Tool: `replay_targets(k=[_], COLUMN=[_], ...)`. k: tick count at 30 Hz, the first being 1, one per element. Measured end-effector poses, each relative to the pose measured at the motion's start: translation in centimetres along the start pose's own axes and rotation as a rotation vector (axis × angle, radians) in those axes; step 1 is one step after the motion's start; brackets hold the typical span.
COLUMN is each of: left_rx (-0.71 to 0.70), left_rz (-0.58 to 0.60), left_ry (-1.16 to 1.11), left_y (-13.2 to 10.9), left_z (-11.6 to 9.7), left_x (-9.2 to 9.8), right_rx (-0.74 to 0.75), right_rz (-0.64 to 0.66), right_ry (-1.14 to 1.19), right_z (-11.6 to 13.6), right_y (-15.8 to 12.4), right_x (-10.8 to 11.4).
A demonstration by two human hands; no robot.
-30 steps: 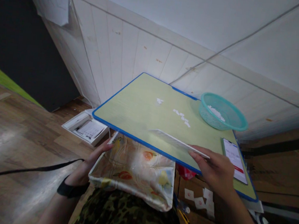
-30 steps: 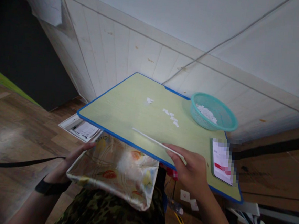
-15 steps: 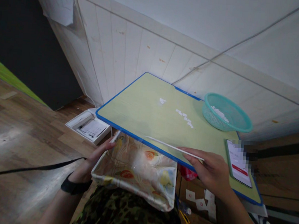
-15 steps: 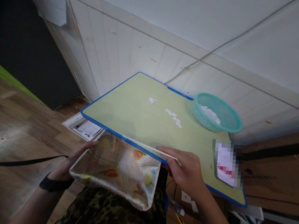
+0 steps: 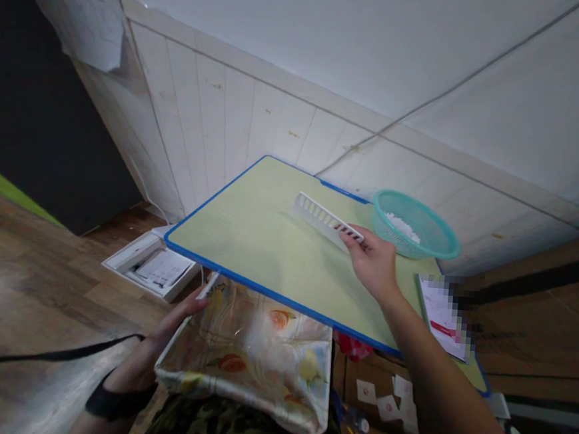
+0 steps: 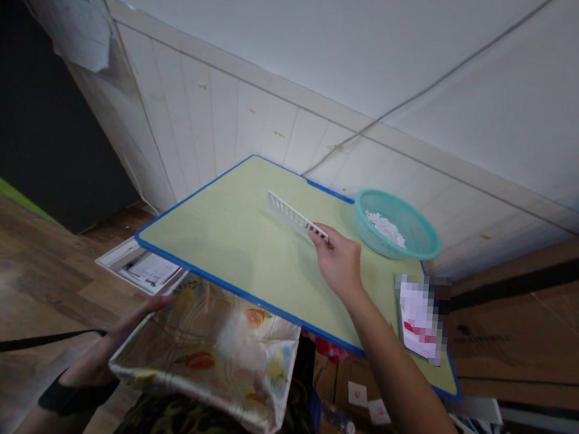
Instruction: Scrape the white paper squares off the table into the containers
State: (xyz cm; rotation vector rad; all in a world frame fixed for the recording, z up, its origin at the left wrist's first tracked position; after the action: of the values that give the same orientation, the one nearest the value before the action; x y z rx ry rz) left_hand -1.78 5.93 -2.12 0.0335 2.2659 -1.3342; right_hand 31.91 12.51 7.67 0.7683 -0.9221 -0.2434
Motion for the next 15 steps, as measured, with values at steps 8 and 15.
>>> replay_targets(k=[8, 15], left_rx=[0.035, 0.025], left_rz=[0.047, 0.052], left_ry=[0.045, 0.033], left_y=[1.0, 0.6], left_z=[0.5, 0.4], left_x=[1.5, 1.0], right_rx=[0.042, 0.012], right_rz=[0.136, 0.042], right_ry=[0.016, 0.058], right_z=[-0.7, -1.8], right_y=[0.6, 0.6], right_x=[-1.2, -1.1])
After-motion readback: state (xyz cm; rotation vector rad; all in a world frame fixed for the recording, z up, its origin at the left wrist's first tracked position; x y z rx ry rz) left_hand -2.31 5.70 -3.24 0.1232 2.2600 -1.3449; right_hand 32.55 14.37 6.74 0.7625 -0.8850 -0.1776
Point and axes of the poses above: each hand's wrist, its own y-axis towards the middle knuckle, its own x-axis out of the back of the hand, z = x × y, the point moved 3 cm from there along y, towards the middle knuckle, and after that the axes turned 15 degrees about x, right-handed, at the moved point
